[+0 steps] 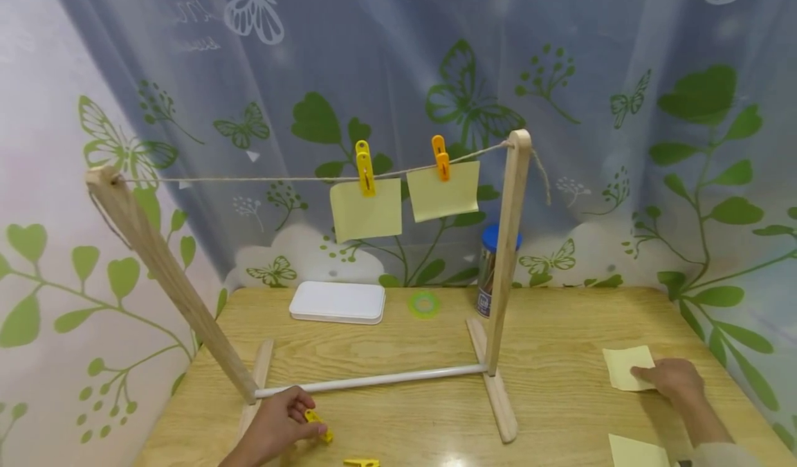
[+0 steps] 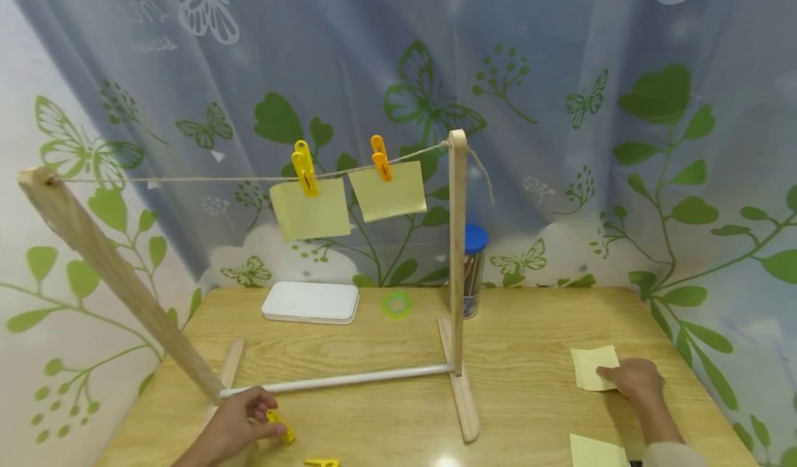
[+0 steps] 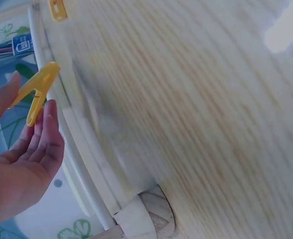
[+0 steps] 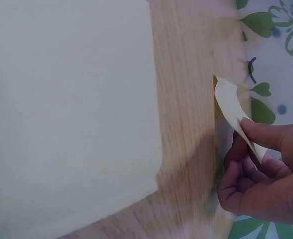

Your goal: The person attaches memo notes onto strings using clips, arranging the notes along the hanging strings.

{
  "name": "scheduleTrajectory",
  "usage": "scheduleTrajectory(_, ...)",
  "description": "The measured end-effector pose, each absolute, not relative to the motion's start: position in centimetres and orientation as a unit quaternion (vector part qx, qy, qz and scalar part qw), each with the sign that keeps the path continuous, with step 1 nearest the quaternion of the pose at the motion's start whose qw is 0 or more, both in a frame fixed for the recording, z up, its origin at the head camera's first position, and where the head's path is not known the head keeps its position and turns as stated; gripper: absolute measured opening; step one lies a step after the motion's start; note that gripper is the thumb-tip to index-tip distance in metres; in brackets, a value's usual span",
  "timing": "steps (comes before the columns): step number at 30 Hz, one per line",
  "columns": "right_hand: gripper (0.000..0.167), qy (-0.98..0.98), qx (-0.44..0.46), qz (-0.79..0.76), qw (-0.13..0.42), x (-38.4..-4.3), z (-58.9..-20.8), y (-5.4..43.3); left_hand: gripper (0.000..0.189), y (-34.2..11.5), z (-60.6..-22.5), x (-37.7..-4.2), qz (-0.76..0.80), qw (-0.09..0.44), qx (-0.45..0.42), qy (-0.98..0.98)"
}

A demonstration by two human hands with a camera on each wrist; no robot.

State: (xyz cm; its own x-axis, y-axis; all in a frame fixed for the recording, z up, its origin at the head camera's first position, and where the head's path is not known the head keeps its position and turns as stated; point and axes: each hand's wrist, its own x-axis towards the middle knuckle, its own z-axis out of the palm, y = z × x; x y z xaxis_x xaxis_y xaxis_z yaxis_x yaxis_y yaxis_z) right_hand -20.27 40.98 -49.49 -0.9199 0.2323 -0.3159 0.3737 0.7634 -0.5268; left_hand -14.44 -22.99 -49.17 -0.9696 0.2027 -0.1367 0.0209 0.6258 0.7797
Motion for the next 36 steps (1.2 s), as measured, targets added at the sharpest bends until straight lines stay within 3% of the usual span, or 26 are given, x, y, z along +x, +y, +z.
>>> scheduleTrajectory(3,0.045,0.917,0.15,-0.353,0.11,-20.0,-49.1,40.6,0.042,-22.7,-49.0,-14.6,0.429,0.081,0.04,0.899)
scheduleTrajectory(12,0.044,0.899,0.116,-0.406,0.116,-18.6,-46.7,38.0,0.031,-22.2,-48.8,-15.1,0.455,0.047,0.058,0.887)
scheduleTrajectory(17,0.042,0.892,0.091,-0.431,0.104,-17.4,-45.4,35.8,0.025,-21.9,-48.1,-15.4,0.48,-0.016,0.075,0.874)
scheduleTrajectory(21,0.036,0.886,0.048,-0.457,0.056,-16.4,-44.5,33.8,0.019,-21.5,-47.0,-15.7,0.467,-0.046,0.065,0.881)
scheduleTrajectory(29,0.023,0.841,-0.035,-0.538,-0.05,-15.2,-43.1,28.6,0.029,-21.3,-44.5,-15.9,0.443,-0.051,0.014,0.895)
scheduleTrajectory(36,0.013,0.764,-0.074,-0.637,-0.065,-15.6,-42.7,22.7,0.025,-21.2,-42.2,-16.1,0.473,-0.082,0.04,0.876)
